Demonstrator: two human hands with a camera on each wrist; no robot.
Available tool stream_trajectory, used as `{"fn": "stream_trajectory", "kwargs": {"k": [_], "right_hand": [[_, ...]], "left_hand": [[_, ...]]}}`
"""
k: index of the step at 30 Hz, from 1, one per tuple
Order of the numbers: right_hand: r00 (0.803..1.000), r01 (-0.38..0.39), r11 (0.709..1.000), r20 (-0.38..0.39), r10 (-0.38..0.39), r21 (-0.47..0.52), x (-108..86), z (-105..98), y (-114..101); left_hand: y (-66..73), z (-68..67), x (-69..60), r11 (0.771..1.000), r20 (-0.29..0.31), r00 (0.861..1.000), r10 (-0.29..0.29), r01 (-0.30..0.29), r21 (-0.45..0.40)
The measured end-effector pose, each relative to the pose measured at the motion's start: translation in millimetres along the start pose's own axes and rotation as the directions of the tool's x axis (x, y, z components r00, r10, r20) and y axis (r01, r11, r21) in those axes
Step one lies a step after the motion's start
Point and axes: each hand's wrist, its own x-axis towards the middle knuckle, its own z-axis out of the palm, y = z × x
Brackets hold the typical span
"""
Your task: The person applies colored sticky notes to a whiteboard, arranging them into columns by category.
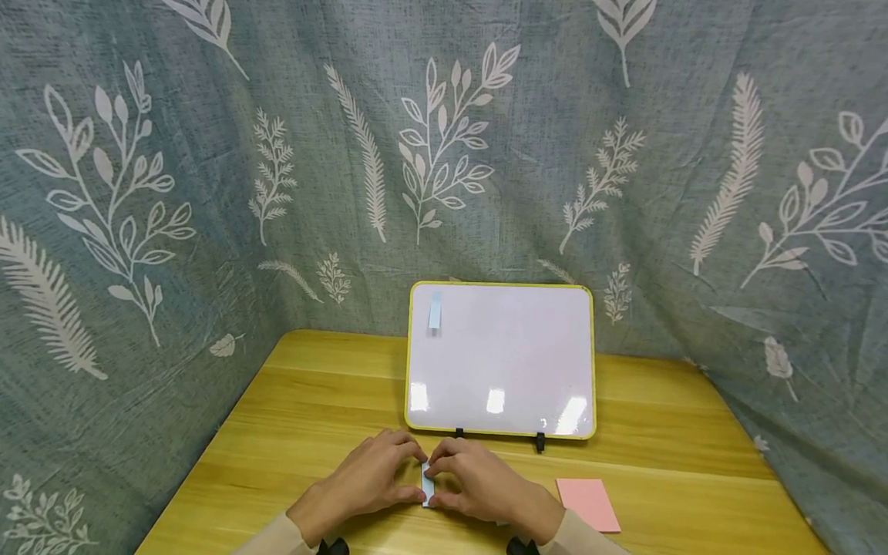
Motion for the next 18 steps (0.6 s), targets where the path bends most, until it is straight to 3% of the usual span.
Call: {"fn": "stream_trajectory", "kwargs": {"k": [18], "right_hand": [[0.999,-0.048,0.998,-0.014,0.047,-0.035,-0.2,1.4,-5.3]], "left_hand": [[0.5,-2.2,0.6,1.0,0.017,1.0,0.001,-0.001,-0.005]]}}
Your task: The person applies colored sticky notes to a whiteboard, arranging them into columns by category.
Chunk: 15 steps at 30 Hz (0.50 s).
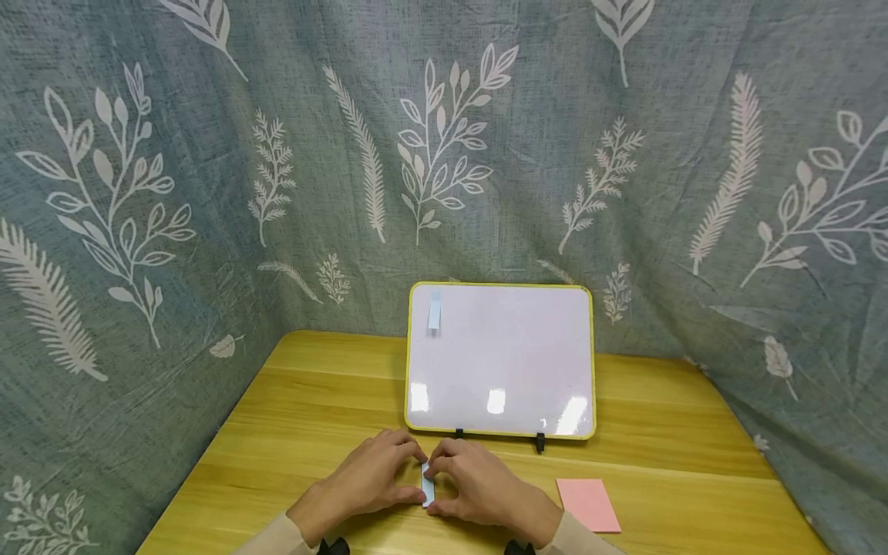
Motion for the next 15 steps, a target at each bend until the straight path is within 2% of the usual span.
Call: {"fn": "stream_trajectory", "kwargs": {"k": [15], "right_hand": [[1.0,0.0,1.0,-0.001,0.0,0.01,0.0,-1.2,-1.8]], "left_hand": [[0.8,-1.9,0.8,0.999,0.008,1.0,-0.012,0.012,-0.031]]}}
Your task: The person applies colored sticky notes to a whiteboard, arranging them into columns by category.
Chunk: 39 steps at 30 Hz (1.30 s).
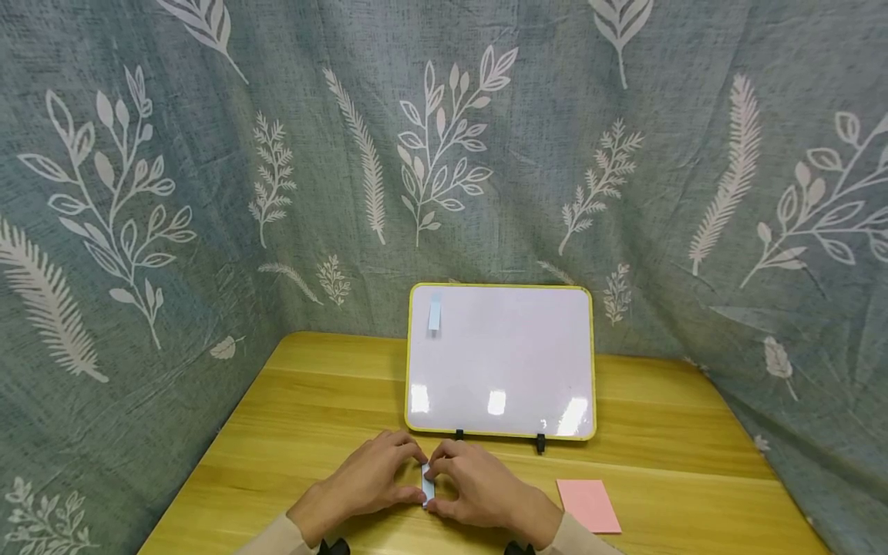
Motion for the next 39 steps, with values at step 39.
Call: {"fn": "stream_trajectory", "kwargs": {"k": [39], "right_hand": [[0.995,-0.065,0.985,-0.07,0.076,0.158,11.2,7.7,1.7]], "left_hand": [[1.7,-1.3,-3.9,0.999,-0.035,0.999,0.035,-0.035,-0.002]]}}
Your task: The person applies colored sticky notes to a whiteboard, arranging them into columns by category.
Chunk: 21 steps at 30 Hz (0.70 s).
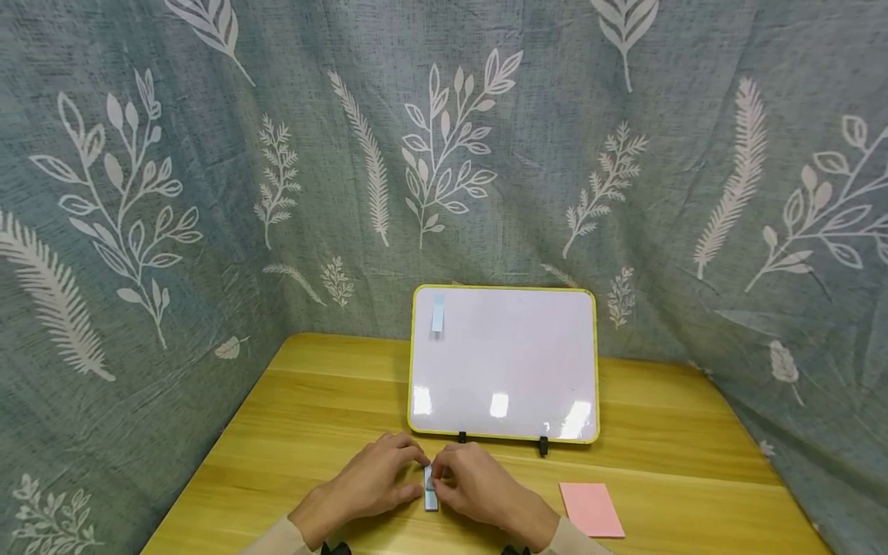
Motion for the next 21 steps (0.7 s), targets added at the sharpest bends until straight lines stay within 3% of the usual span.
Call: {"fn": "stream_trajectory", "kwargs": {"k": [6,11,17,21], "right_hand": [[0.999,0.013,0.998,-0.052,-0.01,0.058,0.3,1.2,-1.6],[0.996,0.025,0.993,-0.083,-0.015,0.119,0.6,1.3,-2.5],[0.997,-0.035,0.973,-0.062,0.05,0.229,2.1,-0.8,-3.8],[0.995,-0.074,0.956,-0.047,0.091,0.283,4.2,-1.5,-4.0]], "left_hand": [[2.0,2.2,-0.3,0.999,0.008,0.999,-0.035,0.035,-0.002],[4.7,6.5,0.4,0.998,-0.028,0.998,-0.057,0.057,0.016],[8.1,11.4,0.1,0.996,-0.071,0.995,-0.071,0.074,0.052],[9.0,11.2,1.1,0.994,-0.068,0.994,-0.084,0.088,0.059]]}}
